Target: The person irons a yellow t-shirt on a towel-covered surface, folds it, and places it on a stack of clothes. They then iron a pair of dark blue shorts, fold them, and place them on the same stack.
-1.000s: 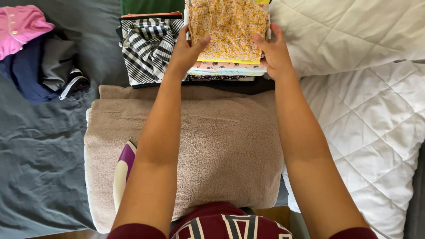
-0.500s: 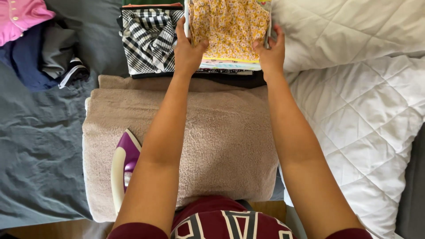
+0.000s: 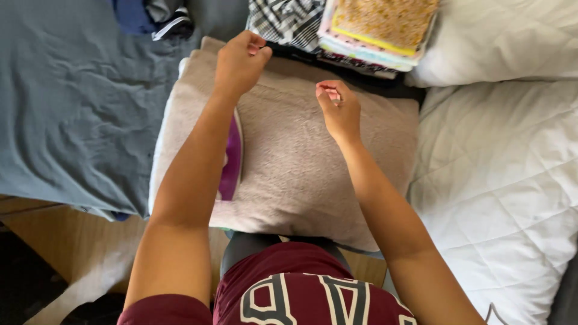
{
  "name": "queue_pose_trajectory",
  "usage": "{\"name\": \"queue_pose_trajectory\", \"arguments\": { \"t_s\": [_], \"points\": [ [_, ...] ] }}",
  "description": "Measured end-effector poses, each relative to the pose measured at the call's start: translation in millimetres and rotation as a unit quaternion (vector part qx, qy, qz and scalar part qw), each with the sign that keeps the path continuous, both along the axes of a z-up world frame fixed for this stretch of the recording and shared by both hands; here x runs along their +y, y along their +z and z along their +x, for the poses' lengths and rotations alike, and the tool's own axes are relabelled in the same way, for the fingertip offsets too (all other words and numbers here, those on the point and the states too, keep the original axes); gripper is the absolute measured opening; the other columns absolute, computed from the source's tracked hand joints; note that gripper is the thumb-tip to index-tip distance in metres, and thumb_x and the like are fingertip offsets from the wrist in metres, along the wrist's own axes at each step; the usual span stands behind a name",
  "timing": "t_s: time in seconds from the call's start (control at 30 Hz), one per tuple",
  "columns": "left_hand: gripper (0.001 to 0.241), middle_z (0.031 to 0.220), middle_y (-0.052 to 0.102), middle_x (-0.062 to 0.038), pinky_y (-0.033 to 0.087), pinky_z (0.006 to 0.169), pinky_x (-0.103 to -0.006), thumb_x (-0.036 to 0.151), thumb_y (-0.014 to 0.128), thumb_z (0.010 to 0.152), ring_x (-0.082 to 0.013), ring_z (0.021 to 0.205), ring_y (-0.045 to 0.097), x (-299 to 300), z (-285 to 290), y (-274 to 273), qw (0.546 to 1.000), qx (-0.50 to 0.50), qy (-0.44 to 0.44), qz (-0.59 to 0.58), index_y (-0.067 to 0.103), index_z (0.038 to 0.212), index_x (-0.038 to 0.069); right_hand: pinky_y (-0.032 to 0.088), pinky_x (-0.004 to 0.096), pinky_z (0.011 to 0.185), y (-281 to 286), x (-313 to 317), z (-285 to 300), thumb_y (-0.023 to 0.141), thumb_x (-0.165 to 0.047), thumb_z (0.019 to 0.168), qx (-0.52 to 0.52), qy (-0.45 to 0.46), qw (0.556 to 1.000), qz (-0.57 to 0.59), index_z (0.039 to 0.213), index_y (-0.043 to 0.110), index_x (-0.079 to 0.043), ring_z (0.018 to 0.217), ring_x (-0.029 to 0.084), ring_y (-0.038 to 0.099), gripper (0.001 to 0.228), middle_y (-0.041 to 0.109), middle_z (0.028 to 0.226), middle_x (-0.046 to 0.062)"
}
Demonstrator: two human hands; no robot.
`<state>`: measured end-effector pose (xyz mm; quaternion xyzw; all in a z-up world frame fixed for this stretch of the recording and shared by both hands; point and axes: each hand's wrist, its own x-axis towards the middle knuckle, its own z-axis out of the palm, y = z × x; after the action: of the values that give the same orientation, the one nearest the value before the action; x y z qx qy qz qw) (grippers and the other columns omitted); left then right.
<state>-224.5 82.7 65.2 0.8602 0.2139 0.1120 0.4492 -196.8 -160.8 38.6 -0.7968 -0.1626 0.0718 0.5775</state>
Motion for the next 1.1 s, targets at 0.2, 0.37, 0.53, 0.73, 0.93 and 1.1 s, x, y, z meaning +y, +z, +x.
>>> {"name": "queue_pose_trajectory", "arguments": {
  "t_s": [0.2,0.37,0.53,0.73,0.93,1.1],
  "points": [
    [0.015,0.089,0.074,-0.002,0.055,0.073,-0.0311,0.021,0.072,0.089,-0.0155,0.080,0.067,94.6,-78.4,-62.3,0.997,-0.050,0.051,0.020,0.072,0.098,0.010,0.051,0.022,0.074,-6.1,55.8,-45.6,0.069,-0.018,0.097,0.052,-0.002,0.997,0.062,0.108,0.071,-0.006,0.082,0.009,0.063,0.016,0.072,0.093,0.003],
    [0.026,0.107,0.074,-0.006,0.057,0.089,-0.0429,0.044,0.074,0.087,-0.0292,0.099,0.073,161.6,-92.9,-140.5,0.992,0.053,0.111,-0.034,0.077,0.105,0.026,0.058,0.025,0.071,-41.1,134.9,-53.0,0.073,-0.025,0.098,0.066,-0.030,0.997,0.027,0.105,0.073,-0.017,0.075,0.012,0.070,0.011,0.075,0.083,0.003],
    [0.040,0.127,0.069,-0.005,0.055,0.098,-0.0425,0.050,0.075,0.088,-0.0257,0.113,0.069,213.3,-83.4,-149.2,0.962,0.056,0.174,-0.203,0.073,0.118,0.026,0.060,0.026,0.074,-50.8,209.3,-45.9,0.071,-0.025,0.100,0.086,0.010,0.996,0.037,0.108,0.071,-0.012,0.084,0.015,0.073,0.015,0.075,0.089,0.007],
    [0.064,0.153,0.054,-0.007,0.047,0.107,-0.0567,0.057,0.076,0.090,-0.0296,0.143,0.049,276.0,-43.1,-155.8,0.882,0.024,0.211,-0.420,0.060,0.138,0.017,0.062,0.030,0.077,-44.8,262.3,-38.4,0.073,-0.027,0.099,0.153,0.019,0.988,0.031,0.109,0.071,-0.010,0.088,0.017,0.073,0.019,0.075,0.093,0.009],
    [0.083,0.168,0.030,-0.012,0.023,0.114,-0.0728,0.065,0.077,0.093,-0.0378,0.158,0.015,311.4,-17.7,-190.4,0.842,0.000,0.189,-0.505,0.043,0.156,0.024,0.063,0.026,0.075,-56.0,275.4,-28.5,0.071,-0.024,0.100,0.198,-0.010,0.980,0.023,0.108,0.071,-0.011,0.088,0.017,0.074,0.015,0.074,0.092,0.008],
    [0.058,0.156,0.044,-0.020,0.026,0.127,-0.0503,0.043,0.072,0.103,-0.0377,0.148,0.038,300.5,-33.0,-163.6,0.957,-0.101,0.109,-0.248,0.057,0.147,0.010,0.063,0.026,0.076,-53.5,281.4,-22.3,0.072,-0.026,0.100,0.207,-0.019,0.978,0.026,0.109,0.071,-0.012,0.089,0.016,0.075,0.017,0.074,0.092,0.007]
  ]
}}
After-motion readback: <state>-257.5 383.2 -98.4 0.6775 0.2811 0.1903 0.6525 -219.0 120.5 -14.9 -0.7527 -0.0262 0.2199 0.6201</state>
